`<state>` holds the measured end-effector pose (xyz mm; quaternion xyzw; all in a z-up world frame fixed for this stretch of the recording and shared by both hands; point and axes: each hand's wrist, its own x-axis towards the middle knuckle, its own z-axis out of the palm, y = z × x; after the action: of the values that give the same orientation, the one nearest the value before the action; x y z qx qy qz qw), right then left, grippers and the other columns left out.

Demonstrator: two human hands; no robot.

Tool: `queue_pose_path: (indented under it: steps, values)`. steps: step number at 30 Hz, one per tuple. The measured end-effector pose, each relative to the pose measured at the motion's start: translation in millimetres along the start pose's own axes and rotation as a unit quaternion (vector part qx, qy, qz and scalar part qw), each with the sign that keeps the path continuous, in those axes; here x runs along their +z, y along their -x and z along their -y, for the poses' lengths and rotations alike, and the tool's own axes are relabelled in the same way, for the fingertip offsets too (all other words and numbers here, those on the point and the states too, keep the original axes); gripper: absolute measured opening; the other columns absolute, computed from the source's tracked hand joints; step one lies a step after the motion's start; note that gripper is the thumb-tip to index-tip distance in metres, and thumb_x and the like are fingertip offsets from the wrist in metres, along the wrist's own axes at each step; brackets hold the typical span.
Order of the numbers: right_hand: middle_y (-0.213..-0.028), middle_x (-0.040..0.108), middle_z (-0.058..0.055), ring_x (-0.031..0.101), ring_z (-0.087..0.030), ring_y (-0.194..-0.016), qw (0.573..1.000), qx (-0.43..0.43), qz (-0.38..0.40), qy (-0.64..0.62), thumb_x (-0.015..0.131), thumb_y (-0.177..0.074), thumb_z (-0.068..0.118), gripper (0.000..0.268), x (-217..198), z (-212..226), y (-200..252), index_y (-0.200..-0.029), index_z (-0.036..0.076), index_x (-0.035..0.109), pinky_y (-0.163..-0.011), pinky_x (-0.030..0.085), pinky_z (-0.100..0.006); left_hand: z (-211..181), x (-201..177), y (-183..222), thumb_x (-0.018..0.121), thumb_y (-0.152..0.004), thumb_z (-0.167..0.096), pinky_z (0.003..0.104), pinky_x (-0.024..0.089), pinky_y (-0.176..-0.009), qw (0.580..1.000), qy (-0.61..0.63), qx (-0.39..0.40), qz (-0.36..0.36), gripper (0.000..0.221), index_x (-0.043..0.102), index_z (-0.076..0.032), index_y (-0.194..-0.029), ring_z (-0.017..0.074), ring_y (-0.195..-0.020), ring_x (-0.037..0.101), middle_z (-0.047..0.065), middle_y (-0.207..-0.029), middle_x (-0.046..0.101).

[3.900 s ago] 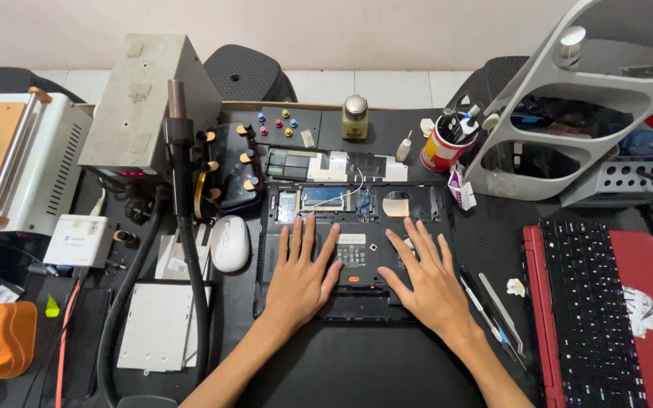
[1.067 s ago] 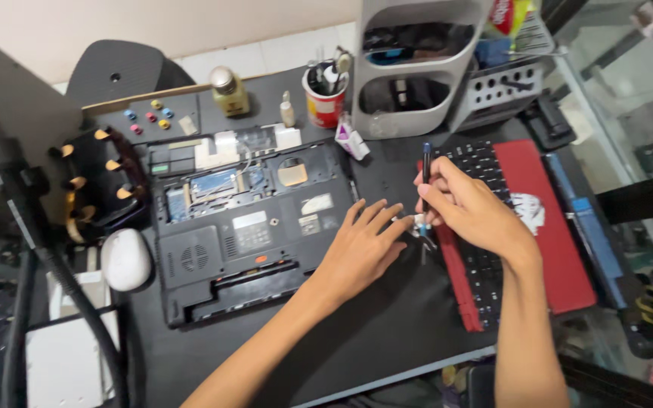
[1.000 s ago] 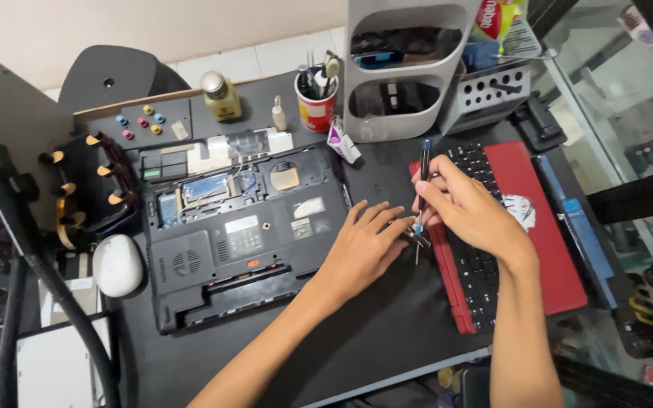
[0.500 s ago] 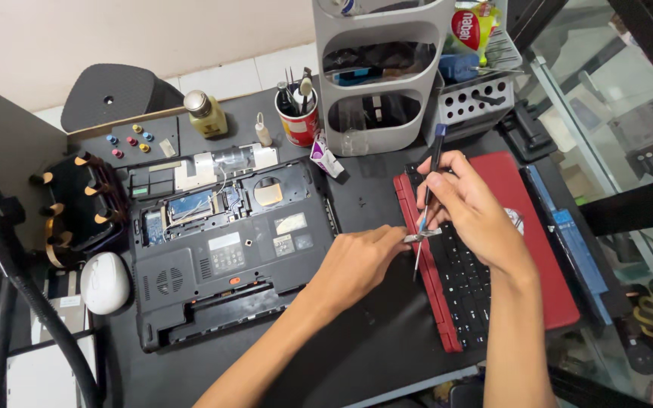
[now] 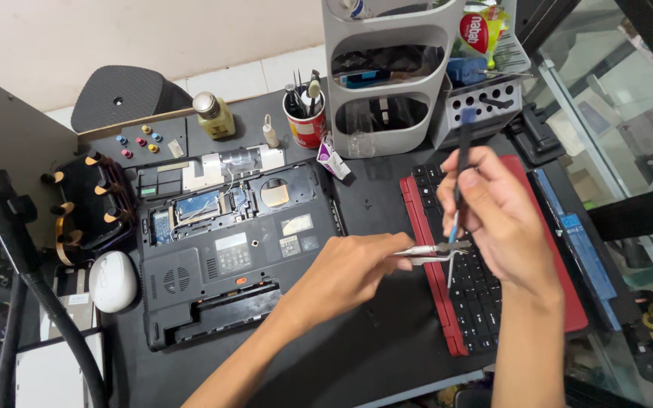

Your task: The person disassembles a laptop by removing internal components and screws with a screwdriver and by hand, then lifts the main chassis to reveal the screen and keyboard area.

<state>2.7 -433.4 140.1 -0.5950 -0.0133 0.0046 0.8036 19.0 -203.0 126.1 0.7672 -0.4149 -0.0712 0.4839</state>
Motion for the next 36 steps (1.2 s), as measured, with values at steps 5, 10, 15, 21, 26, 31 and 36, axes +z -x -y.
queue_pose_path:
  steps: [5,10,15,21,26,31,36]
  values:
    - [-0.090,0.059,-0.005,0.058,-0.009,-0.073,0.991,-0.109,-0.082,0.000,0.052,-0.117,0.021,0.020,-11,6,3,-0.126,0.003,0.052,-0.071,0.051,-0.023,8,-6,7,0.068,-0.092,-0.013,0.047,0.050,-0.065,0.998,-0.037,-0.032,0.024,0.015,0.068,-0.008,-0.106,0.0379,-0.081,0.067,0.014,-0.088,0.072]
    - [-0.089,0.063,-0.005,0.063,-0.012,-0.064,0.976,-0.001,-0.082,0.200,0.058,-0.105,0.023,0.021,-29,1,-6,-0.117,0.005,0.058,-0.057,0.052,-0.025,18,-19,26,0.069,-0.090,-0.010,0.041,0.054,-0.065,0.994,0.006,-0.108,-0.012,0.015,0.070,-0.005,-0.104,0.0341,-0.081,0.073,0.013,-0.087,0.075]
    - [-0.069,0.070,-0.008,0.071,-0.017,-0.058,0.890,0.194,0.062,0.407,0.069,-0.091,0.022,0.025,-11,-63,-26,-0.101,0.001,0.062,-0.055,0.056,-0.032,28,-21,32,0.065,-0.089,-0.005,0.036,0.057,-0.069,0.976,0.060,-0.203,-0.043,0.015,0.070,-0.003,-0.104,0.0273,-0.080,0.080,0.012,-0.085,0.078]
    - [-0.072,0.073,-0.011,0.072,-0.022,-0.064,0.797,0.231,0.103,0.548,0.074,-0.091,0.023,0.025,-1,-95,-29,-0.104,0.003,0.063,-0.064,0.055,-0.037,34,-17,37,0.067,-0.088,-0.006,0.039,0.056,-0.073,0.979,0.007,-0.198,-0.047,0.015,0.070,-0.004,-0.103,0.0301,-0.087,0.076,0.011,-0.089,0.079]
    - [-0.086,0.076,-0.006,0.070,-0.014,-0.075,0.864,0.033,0.000,0.503,0.061,-0.097,0.015,0.021,10,-52,-19,-0.114,0.005,0.067,-0.066,0.054,-0.030,38,-19,46,0.064,-0.087,-0.004,0.042,0.056,-0.075,0.975,-0.027,-0.209,-0.066,0.015,0.070,-0.006,-0.101,0.0315,-0.090,0.075,0.008,-0.093,0.080]
    - [-0.082,0.071,0.000,0.059,-0.005,-0.071,0.932,0.052,0.046,0.355,0.068,-0.095,0.015,0.023,51,-9,-5,-0.115,0.006,0.074,-0.064,0.049,-0.022,41,-22,48,0.065,-0.089,-0.007,0.044,0.055,-0.073,0.973,-0.025,-0.217,-0.072,0.010,0.069,-0.005,-0.099,0.0325,-0.088,0.074,0.008,-0.093,0.079]
    - [-0.078,0.069,0.002,0.055,-0.002,-0.068,0.921,0.010,0.016,0.389,0.075,-0.091,0.014,0.016,85,-18,-6,-0.102,0.003,0.076,-0.061,0.045,-0.022,39,-31,56,0.067,-0.091,-0.012,0.047,0.051,-0.068,0.976,-0.051,-0.194,-0.089,0.011,0.070,-0.006,-0.099,0.0370,-0.081,0.071,0.013,-0.086,0.075]
